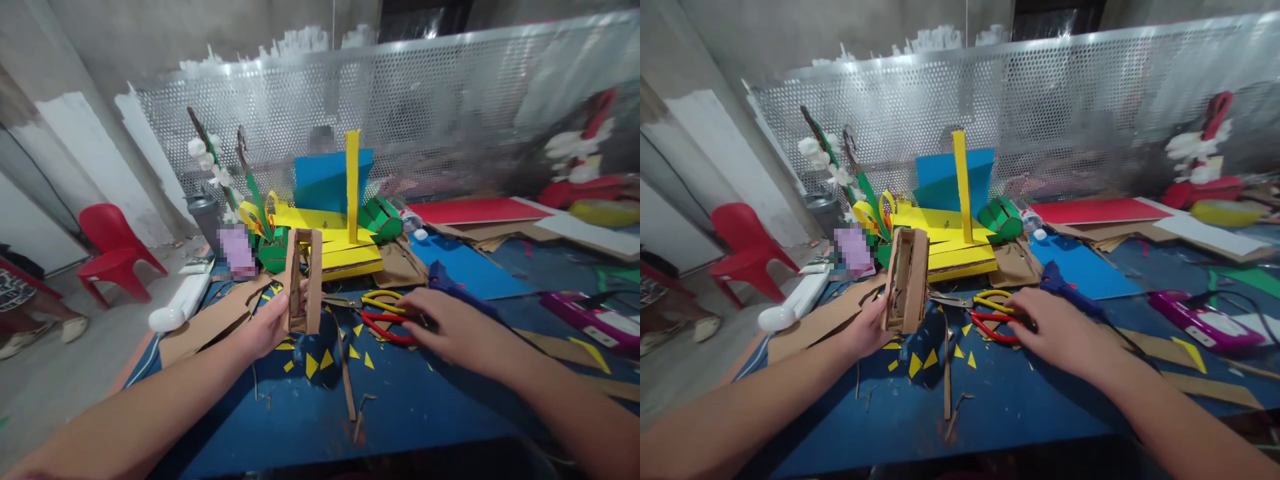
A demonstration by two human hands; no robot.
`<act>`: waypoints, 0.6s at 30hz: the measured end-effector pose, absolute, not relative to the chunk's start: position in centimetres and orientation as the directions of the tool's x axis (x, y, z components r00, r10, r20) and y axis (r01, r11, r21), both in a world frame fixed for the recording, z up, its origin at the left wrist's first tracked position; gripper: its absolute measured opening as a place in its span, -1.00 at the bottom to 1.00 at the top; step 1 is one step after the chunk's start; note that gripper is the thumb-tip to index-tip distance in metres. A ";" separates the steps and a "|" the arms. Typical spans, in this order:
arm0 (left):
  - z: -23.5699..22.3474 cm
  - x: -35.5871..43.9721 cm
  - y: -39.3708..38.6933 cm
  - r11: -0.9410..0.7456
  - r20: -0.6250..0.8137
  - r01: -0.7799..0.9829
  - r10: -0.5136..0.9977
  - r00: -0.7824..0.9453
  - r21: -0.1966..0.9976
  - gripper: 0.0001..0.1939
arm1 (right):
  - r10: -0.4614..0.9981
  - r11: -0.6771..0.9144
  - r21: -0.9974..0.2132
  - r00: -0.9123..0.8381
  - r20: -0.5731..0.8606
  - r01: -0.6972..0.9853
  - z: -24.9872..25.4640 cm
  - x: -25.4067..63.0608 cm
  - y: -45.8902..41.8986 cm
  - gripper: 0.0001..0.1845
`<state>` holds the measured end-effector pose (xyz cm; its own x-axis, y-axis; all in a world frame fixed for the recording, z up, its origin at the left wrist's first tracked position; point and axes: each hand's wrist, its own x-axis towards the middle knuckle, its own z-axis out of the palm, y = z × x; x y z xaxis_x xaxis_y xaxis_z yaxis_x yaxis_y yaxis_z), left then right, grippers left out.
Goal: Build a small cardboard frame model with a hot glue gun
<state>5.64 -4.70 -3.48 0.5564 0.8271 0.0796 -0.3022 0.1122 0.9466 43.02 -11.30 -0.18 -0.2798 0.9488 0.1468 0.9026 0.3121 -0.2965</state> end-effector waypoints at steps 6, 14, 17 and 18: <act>-3.6 5.1 -4.4 -0.078 0.172 -0.221 0.876 0.450 0.972 -0.21 | 0.914 0.387 -0.244 -0.335 0.231 0.889 -1.9 39.8 -10.0 -0.64; -2.6 5.6 -4.8 -0.230 0.220 -0.010 0.919 0.329 0.973 -0.05 | 0.918 0.381 -0.286 -0.323 0.231 0.879 -3.5 41.2 -8.8 -0.55; -2.6 5.4 -4.9 -0.279 0.254 0.049 0.924 0.287 0.959 -0.06 | 0.914 0.387 -0.310 -0.317 0.255 0.868 -3.6 41.2 -9.2 -0.55; -2.6 5.4 -4.9 -0.296 0.267 0.072 0.925 0.270 0.953 -0.06 | 0.914 0.387 -0.313 -0.316 0.255 0.867 -3.5 41.2 -9.4 -0.55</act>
